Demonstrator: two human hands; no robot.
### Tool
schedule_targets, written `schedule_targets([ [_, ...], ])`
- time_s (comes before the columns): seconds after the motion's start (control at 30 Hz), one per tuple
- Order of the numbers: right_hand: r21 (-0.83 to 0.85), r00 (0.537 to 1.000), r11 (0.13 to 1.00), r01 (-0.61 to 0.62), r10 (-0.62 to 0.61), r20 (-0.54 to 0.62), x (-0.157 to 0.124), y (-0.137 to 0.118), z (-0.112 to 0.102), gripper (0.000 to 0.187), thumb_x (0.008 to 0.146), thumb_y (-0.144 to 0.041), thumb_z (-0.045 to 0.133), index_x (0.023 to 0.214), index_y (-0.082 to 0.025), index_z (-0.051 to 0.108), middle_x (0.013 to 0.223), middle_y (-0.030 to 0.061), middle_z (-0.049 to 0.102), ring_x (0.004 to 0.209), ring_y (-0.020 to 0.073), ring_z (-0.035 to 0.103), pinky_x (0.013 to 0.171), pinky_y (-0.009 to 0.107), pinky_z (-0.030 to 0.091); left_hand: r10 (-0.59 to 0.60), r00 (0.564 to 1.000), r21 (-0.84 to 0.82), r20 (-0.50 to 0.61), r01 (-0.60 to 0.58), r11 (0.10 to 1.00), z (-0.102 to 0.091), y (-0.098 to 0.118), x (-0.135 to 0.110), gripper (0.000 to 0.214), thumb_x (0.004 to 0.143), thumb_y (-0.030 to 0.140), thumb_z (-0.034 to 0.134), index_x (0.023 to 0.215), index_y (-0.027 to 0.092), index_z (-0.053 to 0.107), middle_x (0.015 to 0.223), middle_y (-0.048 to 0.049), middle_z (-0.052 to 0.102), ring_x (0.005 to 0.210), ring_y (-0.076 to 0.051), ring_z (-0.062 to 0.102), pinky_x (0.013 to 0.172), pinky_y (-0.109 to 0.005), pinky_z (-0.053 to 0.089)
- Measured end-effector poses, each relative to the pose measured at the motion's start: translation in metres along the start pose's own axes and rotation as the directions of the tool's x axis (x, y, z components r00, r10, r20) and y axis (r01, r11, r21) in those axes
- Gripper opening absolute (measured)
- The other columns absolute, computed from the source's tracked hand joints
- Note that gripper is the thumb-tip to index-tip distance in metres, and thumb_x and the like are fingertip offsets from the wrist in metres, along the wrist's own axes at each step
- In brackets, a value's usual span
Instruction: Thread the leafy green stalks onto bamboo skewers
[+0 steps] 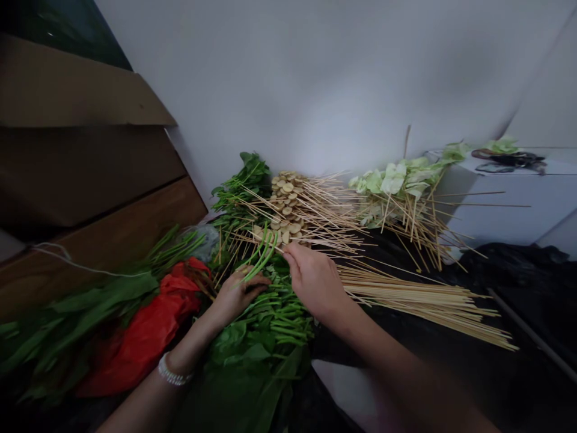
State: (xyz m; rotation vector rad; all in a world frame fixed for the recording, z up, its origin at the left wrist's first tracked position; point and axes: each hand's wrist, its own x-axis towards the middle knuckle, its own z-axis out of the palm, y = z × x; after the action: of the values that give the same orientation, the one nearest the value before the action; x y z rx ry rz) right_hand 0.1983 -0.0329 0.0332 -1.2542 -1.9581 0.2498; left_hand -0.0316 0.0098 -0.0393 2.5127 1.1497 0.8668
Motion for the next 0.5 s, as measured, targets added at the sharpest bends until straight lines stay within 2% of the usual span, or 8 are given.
schedule_targets([
  [0.07,0.004,1.000,1.000,0.000,0.000,0.003,0.000,0.000,0.001,0.024,0.098,-0.025,0.040,0.090,-0.021,0.061,0.075,0.0034,0.066,0.065,0.0168,0.059,0.066,0.026,0.039,-0.019,1.000,-0.054,-0.008,0.019,0.998,-0.004,0.003,0.001,0.014,0.085,0.021,0.065,0.091,0.025,0.077,0.086,-0.0073,0.070,0.087,-0.023,0.059,0.082,-0.034,0.043],
  [0.17,0.005,1.000,1.000,-0.008,0.008,0.006,0.000,0.000,0.001,0.024,0.098,-0.026,0.040,0.090,-0.021,0.062,0.074,0.0032,0.066,0.064,0.0168,0.059,0.066,0.026,0.039,-0.111,0.983,-0.222,-0.145,0.077,0.972,-0.011,0.008,0.002,0.014,0.082,0.022,0.068,0.092,0.025,0.076,0.087,-0.0058,0.072,0.086,-0.023,0.060,0.082,-0.032,0.044],
  [0.27,0.004,1.000,1.000,0.003,-0.003,-0.004,-0.001,-0.001,0.000,0.025,0.099,-0.025,0.040,0.089,-0.020,0.062,0.073,0.0029,0.065,0.065,0.0168,0.058,0.067,0.026,0.039,-0.309,0.903,-0.450,-0.299,0.152,0.880,-0.017,0.012,0.004,0.018,0.079,0.024,0.073,0.096,0.023,0.077,0.095,-0.0062,0.074,0.091,-0.022,0.063,0.087,-0.031,0.045],
  [0.3,0.008,1.000,1.000,0.010,-0.010,-0.005,-0.001,-0.002,0.000,0.024,0.099,-0.025,0.040,0.088,-0.020,0.061,0.073,0.0029,0.065,0.065,0.0167,0.058,0.067,0.026,0.039,-0.389,0.868,-0.547,-0.308,0.173,0.819,-0.019,0.012,0.005,0.020,0.077,0.026,0.075,0.097,0.022,0.077,0.094,-0.0063,0.075,0.090,-0.021,0.064,0.087,-0.030,0.046],
  [0.37,0.021,1.000,1.000,0.020,-0.021,0.007,-0.002,-0.003,0.001,0.023,0.099,-0.024,0.040,0.088,-0.020,0.061,0.075,0.0028,0.065,0.065,0.0162,0.058,0.067,0.026,0.039,-0.530,0.807,-0.758,-0.261,0.168,0.630,-0.022,0.013,0.007,0.025,0.073,0.030,0.079,0.096,0.020,0.077,0.089,-0.0056,0.075,0.084,-0.018,0.065,0.082,-0.028,0.048],
  [0.43,0.021,0.999,1.000,0.022,-0.023,0.041,-0.003,-0.004,0.003,0.023,0.099,-0.024,0.040,0.088,-0.020,0.060,0.076,0.0028,0.065,0.065,0.0159,0.058,0.067,0.026,0.039,-0.606,0.782,-0.914,-0.147,0.127,0.386,-0.024,0.014,0.008,0.033,0.068,0.031,0.084,0.097,0.018,0.076,0.083,-0.0044,0.074,0.075,-0.014,0.065,0.076,-0.025,0.050],
  [0.5,-0.002,0.996,1.000,0.020,-0.020,0.081,-0.004,-0.003,0.006,0.024,0.099,-0.024,0.040,0.088,-0.020,0.061,0.077,0.0029,0.065,0.067,0.0162,0.058,0.068,0.026,0.039,-0.625,0.780,-0.978,-0.036,0.101,0.182,-0.026,0.014,0.010,0.038,0.063,0.028,0.087,0.097,0.015,0.076,0.080,-0.0036,0.073,0.071,-0.011,0.063,0.069,-0.021,0.050],
])
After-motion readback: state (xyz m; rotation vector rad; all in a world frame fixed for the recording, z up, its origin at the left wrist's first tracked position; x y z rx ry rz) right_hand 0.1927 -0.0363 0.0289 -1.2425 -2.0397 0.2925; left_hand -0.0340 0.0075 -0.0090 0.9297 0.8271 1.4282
